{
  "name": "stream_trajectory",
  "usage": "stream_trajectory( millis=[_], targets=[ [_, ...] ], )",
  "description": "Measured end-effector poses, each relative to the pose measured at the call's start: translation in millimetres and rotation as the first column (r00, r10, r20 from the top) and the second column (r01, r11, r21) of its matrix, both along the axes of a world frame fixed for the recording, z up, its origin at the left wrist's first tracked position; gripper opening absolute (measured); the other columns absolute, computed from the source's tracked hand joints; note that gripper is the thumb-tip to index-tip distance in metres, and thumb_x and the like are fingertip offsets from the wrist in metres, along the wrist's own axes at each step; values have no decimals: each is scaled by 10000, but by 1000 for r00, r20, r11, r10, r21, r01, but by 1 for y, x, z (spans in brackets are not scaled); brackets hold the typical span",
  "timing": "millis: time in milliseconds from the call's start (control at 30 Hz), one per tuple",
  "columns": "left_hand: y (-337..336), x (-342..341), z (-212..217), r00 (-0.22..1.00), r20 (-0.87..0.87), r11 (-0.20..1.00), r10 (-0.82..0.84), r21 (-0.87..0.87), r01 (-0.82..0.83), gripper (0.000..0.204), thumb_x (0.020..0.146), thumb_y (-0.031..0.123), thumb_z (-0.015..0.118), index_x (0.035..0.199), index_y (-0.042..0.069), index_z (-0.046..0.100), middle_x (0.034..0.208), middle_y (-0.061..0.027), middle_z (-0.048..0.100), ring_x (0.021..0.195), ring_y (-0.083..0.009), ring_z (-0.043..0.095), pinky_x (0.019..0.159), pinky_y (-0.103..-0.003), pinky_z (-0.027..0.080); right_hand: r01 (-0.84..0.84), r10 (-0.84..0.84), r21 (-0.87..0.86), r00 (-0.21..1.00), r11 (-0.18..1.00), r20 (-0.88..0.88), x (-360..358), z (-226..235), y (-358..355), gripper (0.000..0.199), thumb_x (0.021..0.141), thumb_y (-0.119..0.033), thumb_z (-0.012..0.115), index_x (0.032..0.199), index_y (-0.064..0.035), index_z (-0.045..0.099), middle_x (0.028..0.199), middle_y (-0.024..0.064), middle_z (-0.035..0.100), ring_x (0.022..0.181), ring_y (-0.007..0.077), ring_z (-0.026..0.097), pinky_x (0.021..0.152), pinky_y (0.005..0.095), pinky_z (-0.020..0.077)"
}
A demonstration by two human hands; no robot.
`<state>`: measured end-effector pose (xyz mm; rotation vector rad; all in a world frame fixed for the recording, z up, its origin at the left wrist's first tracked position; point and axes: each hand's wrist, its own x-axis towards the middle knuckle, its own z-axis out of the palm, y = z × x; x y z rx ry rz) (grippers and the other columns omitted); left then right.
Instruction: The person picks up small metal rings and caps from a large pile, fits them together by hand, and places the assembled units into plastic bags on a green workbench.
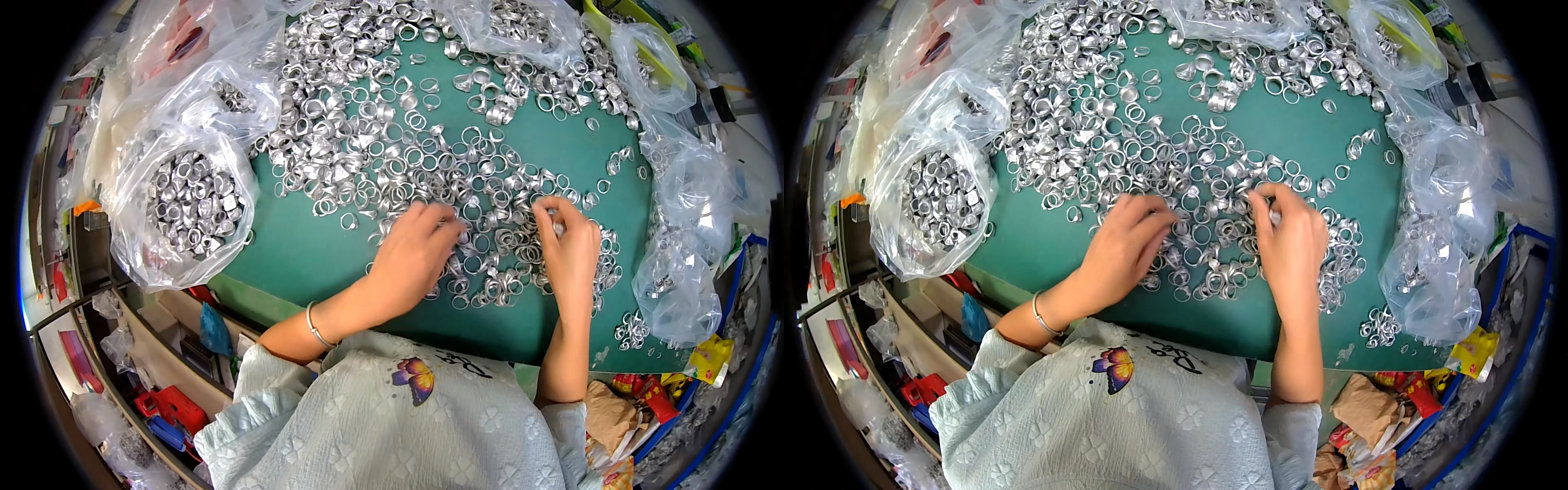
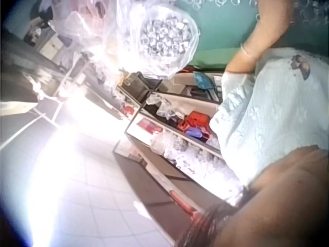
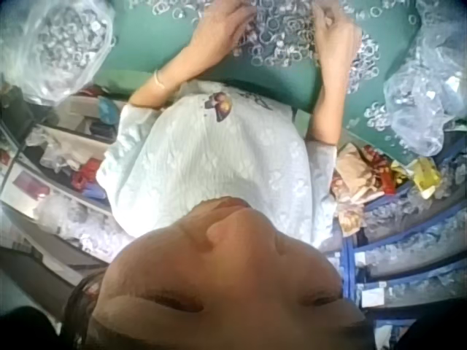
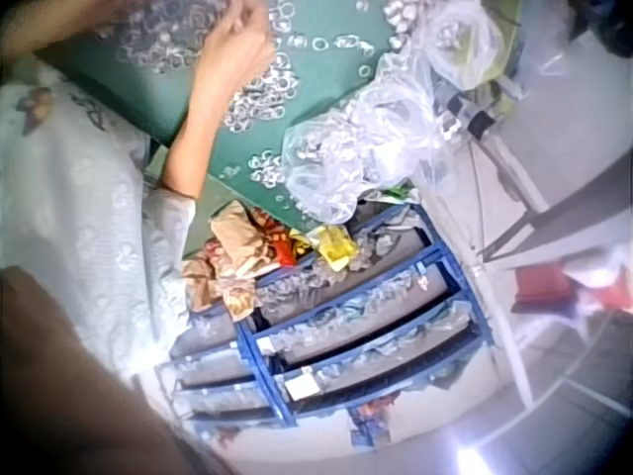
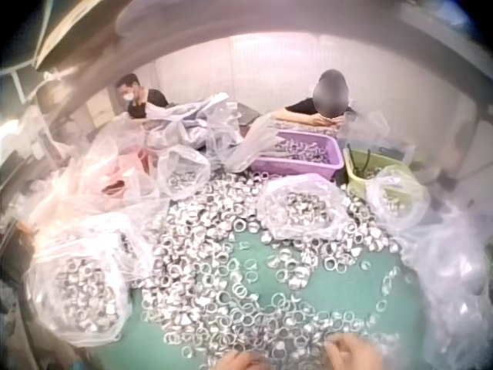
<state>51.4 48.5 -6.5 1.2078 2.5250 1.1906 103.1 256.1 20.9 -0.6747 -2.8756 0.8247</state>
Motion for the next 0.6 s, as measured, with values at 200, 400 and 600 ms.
stream_trajectory(
  millis=[200, 400, 600],
  targets=[
    [18, -26, 1, 994, -44, 994, 95, -48, -98, 301, 777, 3, 641, 1069, 0, 572, 1024, -135, 528, 902, -320, 504, 786, -394, 426, -10, 20, 175, 998, 984, -60, -29, -9, -8, 179, 817, -224, 681, 845, -60, 615, 697, 118, 649, 628, 320, 629, 528, 398, 455],
    [31, -36, 2, 995, -62, 996, 78, -35, -80, 317, 775, 23, 659, 1081, 10, 575, 1003, -130, 530, 888, -305, 514, 775, -387, 433, -139, 125, -46, 965, 989, -229, -32, -37, 9, 148, 845, -189, 651, 851, -43, 627, 654, 102, 620, 552, 273, 590, 488, 354, 419],
    [38, -28, 14, 937, 349, 980, -29, 197, -43, 409, 770, 34, 691, 1161, 60, 571, 900, -67, 561, 708, -171, 511, 642, -286, 441, 124, -197, -986, 975, 114, 100, -6, -11, 15, 152, 927, -171, 566, 860, -38, 598, 573, -56, 422, 451, 31, 313, 406, 197, 228]
  ],
)
